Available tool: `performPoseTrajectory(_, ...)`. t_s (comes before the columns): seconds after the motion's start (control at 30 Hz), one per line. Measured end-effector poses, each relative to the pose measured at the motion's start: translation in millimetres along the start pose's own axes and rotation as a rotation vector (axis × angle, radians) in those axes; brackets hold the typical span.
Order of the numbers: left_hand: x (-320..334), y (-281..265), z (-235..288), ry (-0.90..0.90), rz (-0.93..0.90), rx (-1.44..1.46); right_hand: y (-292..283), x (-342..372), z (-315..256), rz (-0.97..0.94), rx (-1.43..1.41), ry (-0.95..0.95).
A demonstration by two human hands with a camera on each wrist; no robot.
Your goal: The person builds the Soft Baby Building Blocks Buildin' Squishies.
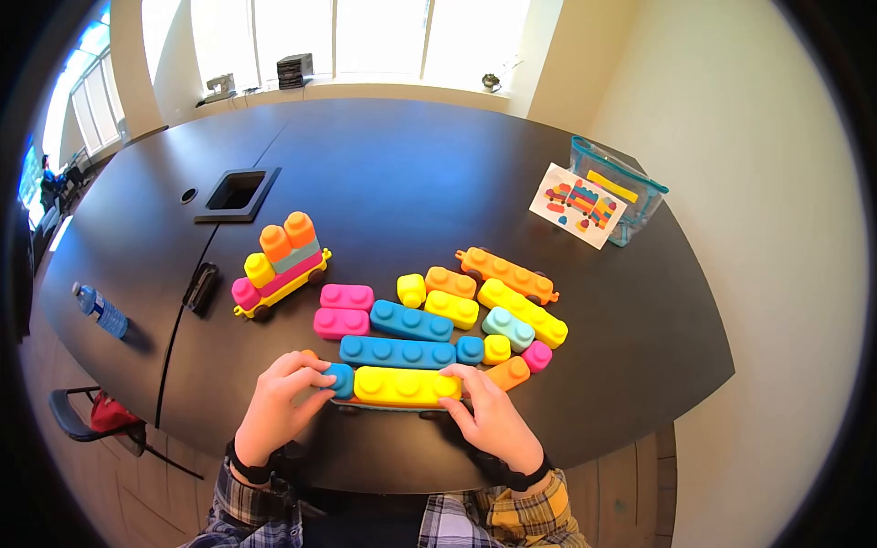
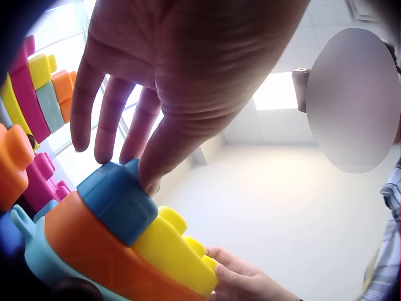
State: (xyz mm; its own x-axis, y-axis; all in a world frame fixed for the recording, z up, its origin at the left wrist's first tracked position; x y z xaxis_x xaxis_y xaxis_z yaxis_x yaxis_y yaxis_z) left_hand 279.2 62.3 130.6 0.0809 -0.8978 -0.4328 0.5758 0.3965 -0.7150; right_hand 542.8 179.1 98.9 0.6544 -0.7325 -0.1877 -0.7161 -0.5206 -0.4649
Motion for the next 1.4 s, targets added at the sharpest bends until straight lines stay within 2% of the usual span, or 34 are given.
performPoseTrajectory(0.27, 0.1, -1.1, 0.7, 0.007, 0.008, -0.007, -0.5, 0.5, 3.1, -0.034, 0.075, -0.003)
performPoseTrajectory(0.4, -16.8, -11.1, -13.3, 0.072, -0.158, 0.184, -0.2, 0.9, 1.8, -0.009, 0.065, -0.029)
performPoseTrajectory(0.43, -24.4, -12.6, -23.4, -0.058, -0.19, 0.236, -0.5, 0.9, 0.8, 0.003, 0.049, -0.036)
performPoseTrajectory(0.47, -30.6, -13.3, -36.4, -0.053, -0.162, 0.131, -0.7, 0.4, 0.2, 0.002, 0.048, -0.037)
performPoseTrajectory(0.57, -51.1, -5.9, -69.7, -0.083, -0.168, 0.077, 0.0, -0.5, -1.2, -0.004, 0.054, -0.046)
performPoseTrajectory(0.63, -60.1, 2.9, -78.1, 0.077, -0.223, -0.202, 0.2, -0.7, -1.9, -0.004, 0.062, -0.06)
performPoseTrajectory(0.73, -75.3, 20.7, -96.3, 0.038, -0.294, -0.3, 1.0, -1.8, -3.4, -0.012, 0.051, -0.05)
performPoseTrajectory(1.03, -88.8, 40.2, -102.6, 0.015, -0.457, -0.309, 1.2, -2.2, -4.2, -0.027, 0.043, -0.046)
performPoseTrajectory(1.27, -89.3, 41.9, -107.2, 0.034, -0.462, -0.406, 0.3, -2.2, -0.7, -0.035, 0.065, -0.063)
performPoseTrajectory(1.4, -89.2, 16.8, -98.9, -0.03, -0.364, -0.221, 0.2, -2.2, -2.0, -0.033, 0.066, -0.039)
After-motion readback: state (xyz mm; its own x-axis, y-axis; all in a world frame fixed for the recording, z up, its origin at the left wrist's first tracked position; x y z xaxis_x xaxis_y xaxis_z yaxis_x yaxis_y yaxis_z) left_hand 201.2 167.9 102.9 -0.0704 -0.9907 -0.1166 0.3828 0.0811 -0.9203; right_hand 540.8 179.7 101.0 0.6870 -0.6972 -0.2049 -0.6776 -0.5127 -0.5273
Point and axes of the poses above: each hand's wrist, its own x-axis away from the middle knuckle, its own y-axis out of the palm, z = x × y, the point moved 5 cm from there along -x, towards the middle knuckle, and after that the axes turned 7 degrees about -x, right-handed, at the moved point
